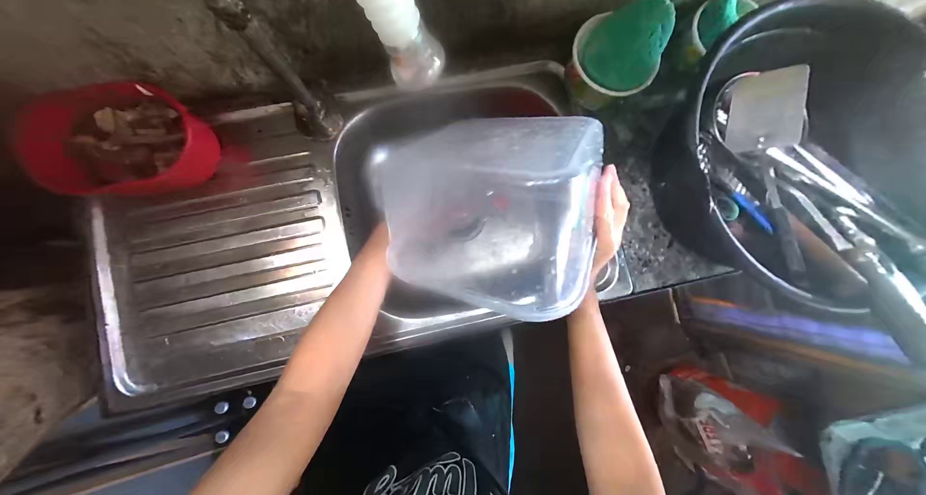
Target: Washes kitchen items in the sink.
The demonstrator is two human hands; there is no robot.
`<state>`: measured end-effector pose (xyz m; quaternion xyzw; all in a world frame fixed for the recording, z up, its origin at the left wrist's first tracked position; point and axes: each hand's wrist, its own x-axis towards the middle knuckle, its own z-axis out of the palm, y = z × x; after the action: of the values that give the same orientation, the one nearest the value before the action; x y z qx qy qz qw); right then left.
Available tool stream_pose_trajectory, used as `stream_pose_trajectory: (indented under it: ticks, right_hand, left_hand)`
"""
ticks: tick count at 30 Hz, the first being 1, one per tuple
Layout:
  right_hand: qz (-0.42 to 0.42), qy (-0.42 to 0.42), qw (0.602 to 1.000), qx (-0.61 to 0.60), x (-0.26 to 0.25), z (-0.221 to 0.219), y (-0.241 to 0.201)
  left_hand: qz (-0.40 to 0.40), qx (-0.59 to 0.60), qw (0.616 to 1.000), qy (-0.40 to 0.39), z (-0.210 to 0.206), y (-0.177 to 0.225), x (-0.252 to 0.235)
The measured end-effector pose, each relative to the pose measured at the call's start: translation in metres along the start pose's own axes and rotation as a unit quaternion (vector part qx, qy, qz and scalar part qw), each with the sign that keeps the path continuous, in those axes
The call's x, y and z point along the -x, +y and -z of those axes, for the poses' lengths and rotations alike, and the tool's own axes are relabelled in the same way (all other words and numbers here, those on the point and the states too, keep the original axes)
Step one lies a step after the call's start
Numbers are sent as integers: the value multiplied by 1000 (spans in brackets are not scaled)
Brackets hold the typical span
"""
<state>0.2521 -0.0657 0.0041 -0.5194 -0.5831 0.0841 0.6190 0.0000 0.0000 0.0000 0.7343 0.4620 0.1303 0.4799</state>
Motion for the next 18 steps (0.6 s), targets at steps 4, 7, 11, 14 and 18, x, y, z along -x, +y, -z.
stream_pose_trajectory:
  ticks: [4, 7, 11, 14, 18]
  right_hand:
    - [-154, -74, 985, 14, 1, 1, -13]
    - [-451, -16, 866, -214, 4, 3, -32]
    - [-604, -51, 726, -325, 6, 17, -31]
    - [-596, 10, 760, -260, 10, 8, -32]
    - [-575, 93, 764, -277, 15, 1, -39]
  left_hand:
    - [116, 3, 984, 135, 5, 1, 39]
    - [33, 165, 972, 163, 5, -3, 34]
    - [124, 267, 945, 141, 13, -19, 30]
    - [230, 481, 831, 157, 16, -10, 4]
    - [209, 490, 824, 195, 20, 39, 18]
